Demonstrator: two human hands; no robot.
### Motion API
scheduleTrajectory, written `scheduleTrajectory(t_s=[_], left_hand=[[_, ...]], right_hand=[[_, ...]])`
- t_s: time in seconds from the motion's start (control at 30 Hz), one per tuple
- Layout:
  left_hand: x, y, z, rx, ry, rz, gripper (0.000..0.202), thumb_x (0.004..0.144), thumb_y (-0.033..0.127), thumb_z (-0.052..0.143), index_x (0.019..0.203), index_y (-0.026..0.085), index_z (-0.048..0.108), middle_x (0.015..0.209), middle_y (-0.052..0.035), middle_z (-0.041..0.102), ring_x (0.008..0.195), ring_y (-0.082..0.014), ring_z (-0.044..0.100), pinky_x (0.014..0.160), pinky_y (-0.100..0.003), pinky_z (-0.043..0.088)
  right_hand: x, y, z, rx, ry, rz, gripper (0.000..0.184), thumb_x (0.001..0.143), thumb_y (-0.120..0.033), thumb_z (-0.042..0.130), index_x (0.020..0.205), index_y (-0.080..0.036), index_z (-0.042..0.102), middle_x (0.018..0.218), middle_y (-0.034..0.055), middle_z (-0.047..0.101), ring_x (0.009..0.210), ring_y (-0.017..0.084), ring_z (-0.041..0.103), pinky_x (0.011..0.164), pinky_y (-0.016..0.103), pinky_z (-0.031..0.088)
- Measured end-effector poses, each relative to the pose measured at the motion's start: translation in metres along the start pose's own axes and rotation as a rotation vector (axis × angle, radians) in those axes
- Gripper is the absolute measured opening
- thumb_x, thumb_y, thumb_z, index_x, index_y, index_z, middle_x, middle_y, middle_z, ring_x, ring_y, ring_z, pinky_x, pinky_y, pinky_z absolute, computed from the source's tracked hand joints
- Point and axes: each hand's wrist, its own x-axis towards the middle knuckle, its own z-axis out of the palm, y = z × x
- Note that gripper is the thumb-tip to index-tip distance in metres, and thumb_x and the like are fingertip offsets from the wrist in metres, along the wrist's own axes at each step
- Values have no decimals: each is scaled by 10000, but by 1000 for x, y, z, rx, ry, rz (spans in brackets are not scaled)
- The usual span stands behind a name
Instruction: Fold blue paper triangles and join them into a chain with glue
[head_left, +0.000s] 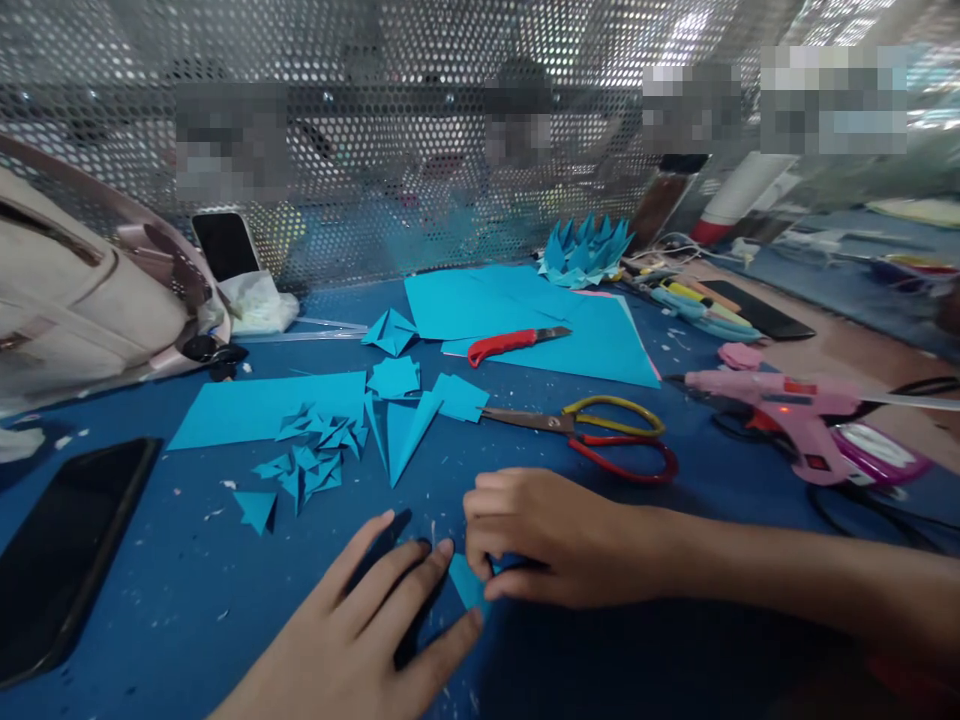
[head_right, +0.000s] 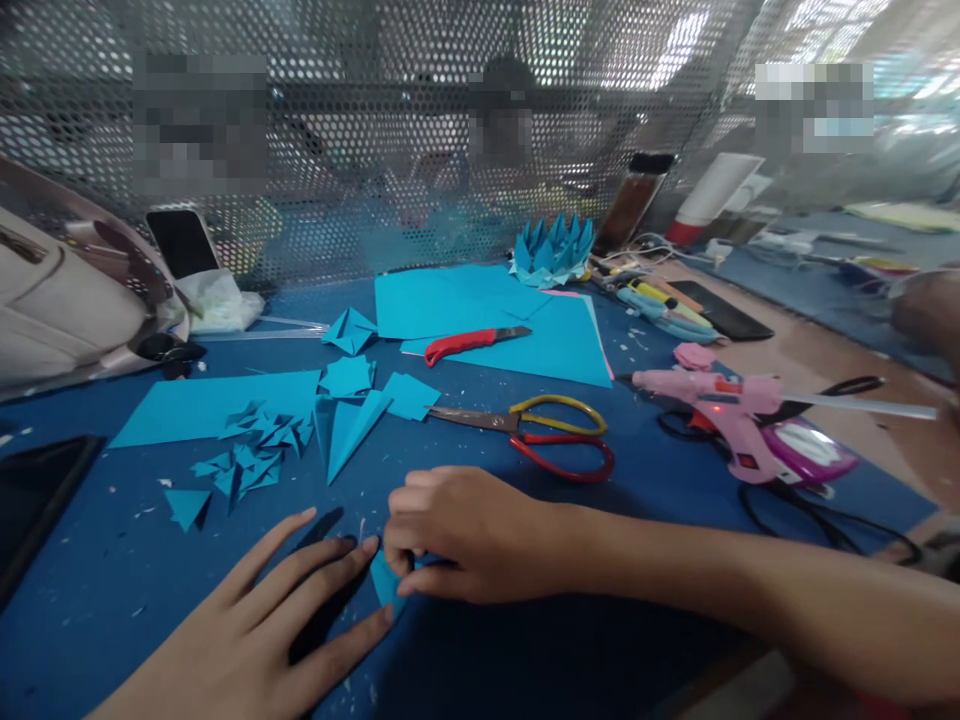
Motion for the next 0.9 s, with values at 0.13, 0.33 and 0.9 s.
scheduleTrajectory(t_s=[0.13,0.33,0.9], left_hand=[[1,-2,-2,-27,3,15,353,958,532,504,1226,340,632,1145,-33,690,1166,-216,521,1206,-470,60],[-5,1,0,29,-89,46,367,952,494,554,1290,355,582,1199,-26,694,1209,-225,516,1205,-531,67],[-9,-1,8,9,-28,55,426,937,456,613,1345,344,568,1246,-38,672,1223,-217,517,1210,-556,68]], right_hand=[[-4,1,7,26,32,9,234,993,-386,503,960,-176,603,908,42,585,818,189,483,775,314,377],[-6,-1,16,-47,64,54,135,977,-308,528,952,-189,586,924,50,592,854,212,481,833,360,374],[-20,6,8,-292,195,-278,164,975,-250,563,1105,-202,651,784,-25,594,692,153,446,593,335,277]])
